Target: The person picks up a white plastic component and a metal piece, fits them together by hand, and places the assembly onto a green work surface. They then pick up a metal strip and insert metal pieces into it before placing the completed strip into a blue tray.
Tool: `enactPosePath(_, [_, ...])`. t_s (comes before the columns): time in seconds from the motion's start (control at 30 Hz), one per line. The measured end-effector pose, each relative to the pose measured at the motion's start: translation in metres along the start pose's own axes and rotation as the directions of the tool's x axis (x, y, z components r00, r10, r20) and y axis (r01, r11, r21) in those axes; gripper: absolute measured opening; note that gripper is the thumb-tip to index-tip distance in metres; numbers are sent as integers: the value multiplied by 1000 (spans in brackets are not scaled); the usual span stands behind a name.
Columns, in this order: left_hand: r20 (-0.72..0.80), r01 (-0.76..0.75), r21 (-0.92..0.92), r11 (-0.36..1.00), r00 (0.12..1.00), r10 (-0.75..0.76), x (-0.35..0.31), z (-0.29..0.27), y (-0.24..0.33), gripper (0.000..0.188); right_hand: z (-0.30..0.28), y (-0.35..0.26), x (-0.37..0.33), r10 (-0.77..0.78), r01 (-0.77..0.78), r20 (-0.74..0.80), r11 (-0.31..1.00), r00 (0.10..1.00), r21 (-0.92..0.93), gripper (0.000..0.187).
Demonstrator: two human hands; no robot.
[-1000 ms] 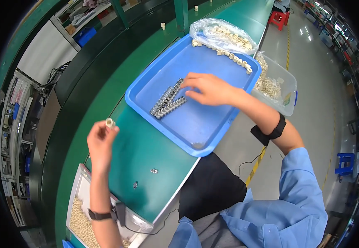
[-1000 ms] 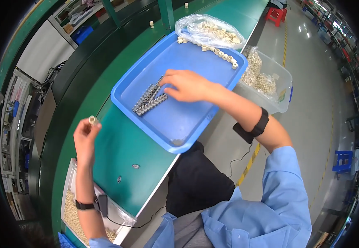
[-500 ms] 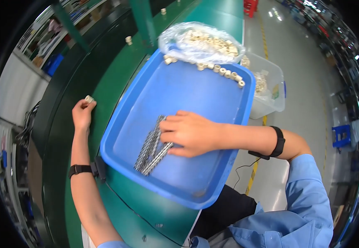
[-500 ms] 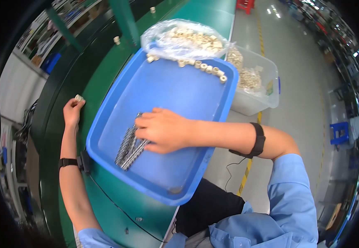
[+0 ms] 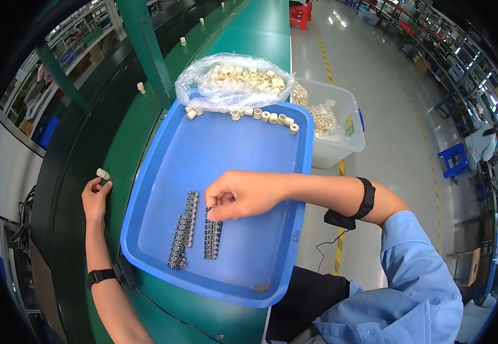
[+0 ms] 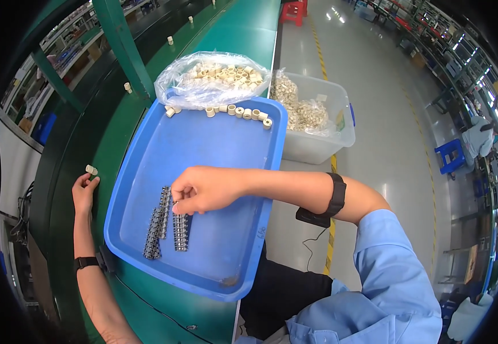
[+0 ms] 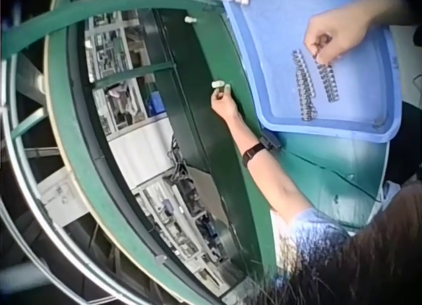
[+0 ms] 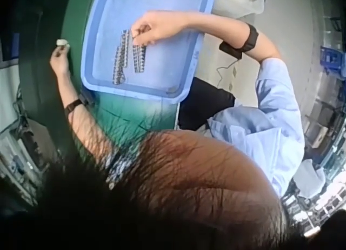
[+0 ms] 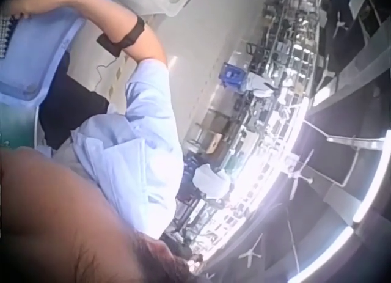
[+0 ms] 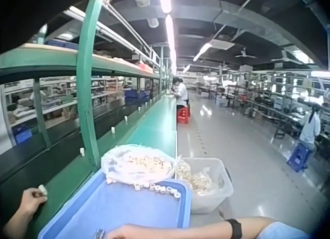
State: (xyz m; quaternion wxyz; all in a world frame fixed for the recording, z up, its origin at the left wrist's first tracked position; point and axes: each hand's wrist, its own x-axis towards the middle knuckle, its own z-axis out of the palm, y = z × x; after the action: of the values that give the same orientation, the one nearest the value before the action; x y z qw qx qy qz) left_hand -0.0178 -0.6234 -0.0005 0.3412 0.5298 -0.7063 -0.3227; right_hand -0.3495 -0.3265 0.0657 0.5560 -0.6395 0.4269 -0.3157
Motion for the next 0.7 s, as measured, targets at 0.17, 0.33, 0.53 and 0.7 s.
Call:
enactPosePath(0.17, [-220,-165,-12,986,963,158,-54,-47,47,46,5,-15,-11,21,-18,-82,999,996,40,23])
enactPosePath(0.33, [137,-195,-189,962,965,223,-203,-62,201,38,49,-74,-48,-218,188,-273,973,937,-131,19])
enactPosePath(0.53, [419,-71,-187,980,896,145,-382,-67,249,29,146,-98,-89,-375,390,-190,920,908,47,13])
enactPosePath(0.7, [334,244,-489,838,939,-78,-497,-68,226,23,221,-84,-127,-356,356,-75,854,932,379,10])
